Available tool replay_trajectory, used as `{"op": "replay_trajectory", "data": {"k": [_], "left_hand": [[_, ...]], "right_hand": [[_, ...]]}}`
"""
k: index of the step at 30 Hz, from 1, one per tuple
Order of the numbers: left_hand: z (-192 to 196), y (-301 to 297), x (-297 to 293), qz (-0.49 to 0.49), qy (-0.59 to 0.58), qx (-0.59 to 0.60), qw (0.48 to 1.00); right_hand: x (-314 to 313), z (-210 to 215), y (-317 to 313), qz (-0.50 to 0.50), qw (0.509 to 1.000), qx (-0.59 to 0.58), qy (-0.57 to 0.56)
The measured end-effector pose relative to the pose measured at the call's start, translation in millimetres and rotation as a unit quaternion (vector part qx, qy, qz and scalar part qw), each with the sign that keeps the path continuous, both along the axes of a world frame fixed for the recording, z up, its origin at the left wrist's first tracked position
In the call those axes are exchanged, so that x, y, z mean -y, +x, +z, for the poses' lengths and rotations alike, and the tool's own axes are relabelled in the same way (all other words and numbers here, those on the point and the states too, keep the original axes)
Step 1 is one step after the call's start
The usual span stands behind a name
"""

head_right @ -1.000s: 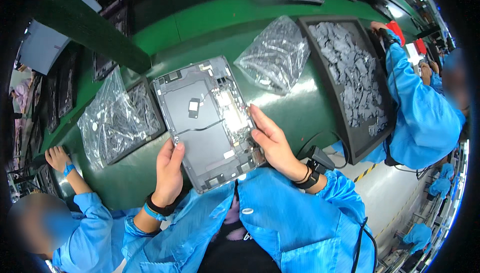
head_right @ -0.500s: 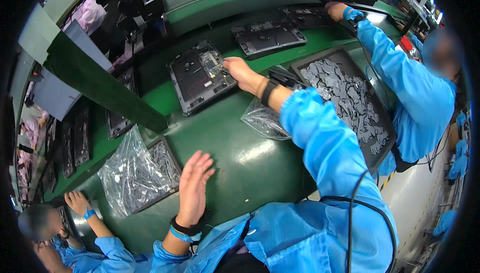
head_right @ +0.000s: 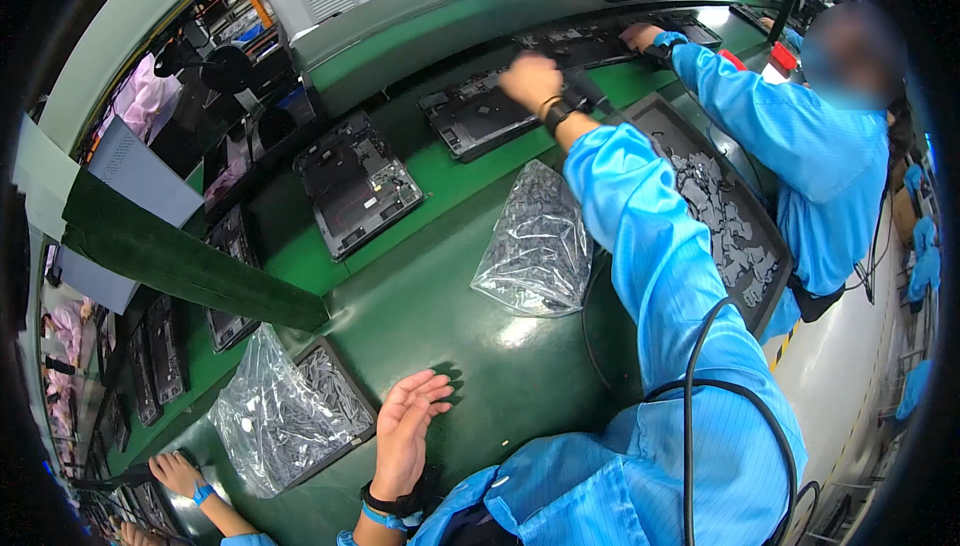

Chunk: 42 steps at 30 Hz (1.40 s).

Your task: The person is assembling internal components of a tablet or laptop device on a production line.

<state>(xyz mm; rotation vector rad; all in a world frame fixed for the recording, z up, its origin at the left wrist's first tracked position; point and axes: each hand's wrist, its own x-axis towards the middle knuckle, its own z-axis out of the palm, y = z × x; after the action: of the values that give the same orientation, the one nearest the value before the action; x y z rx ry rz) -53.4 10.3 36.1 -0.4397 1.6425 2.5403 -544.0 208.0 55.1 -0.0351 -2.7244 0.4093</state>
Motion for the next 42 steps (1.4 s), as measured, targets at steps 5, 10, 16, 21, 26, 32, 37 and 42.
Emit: {"op": "replay_trajectory", "data": {"k": [5,10,16,21,26,32,37,42], "left_hand": [[-3.0,-7.0,-1.0,-0.042,0.028,0.008,0.999],[-7.4,-6.1,2.8,-0.006,0.054,0.017,0.998],[11.5,-29.6,-6.3,-0.047,0.044,-0.033,0.997],[24.4,-67.5,-21.8,-0.028,0.068,-0.076,0.994],[33.9,-100.6,-27.7,0.063,0.175,-0.169,0.968],[2.7,-47.0,-2.0,0.271,0.035,-0.102,0.957],[-5.0,11.5,20.3,0.176,0.003,0.004,0.984],[-21.9,22.0,3.6,0.095,-0.04,0.089,0.991]], "right_hand": [[-92.3,-24.2,-46.5,-0.006,0.97,0.226,-0.085],[-59.2,-16.6,-31.1,0.034,0.951,0.256,-0.169],[-50.5,24.9,33.0,0.101,0.732,0.241,-0.629],[-65.1,53.6,165.6,0.226,0.666,0.2,-0.683],[-38.4,36.1,329.2,0.28,0.616,0.147,-0.721],[-66.3,-3.8,398.1,0.257,0.526,0.268,-0.765],[-90.7,-17.5,341.4,0.318,0.873,0.049,-0.367],[-58.6,-32.9,321.6,0.42,0.9,-0.099,-0.067]]}}
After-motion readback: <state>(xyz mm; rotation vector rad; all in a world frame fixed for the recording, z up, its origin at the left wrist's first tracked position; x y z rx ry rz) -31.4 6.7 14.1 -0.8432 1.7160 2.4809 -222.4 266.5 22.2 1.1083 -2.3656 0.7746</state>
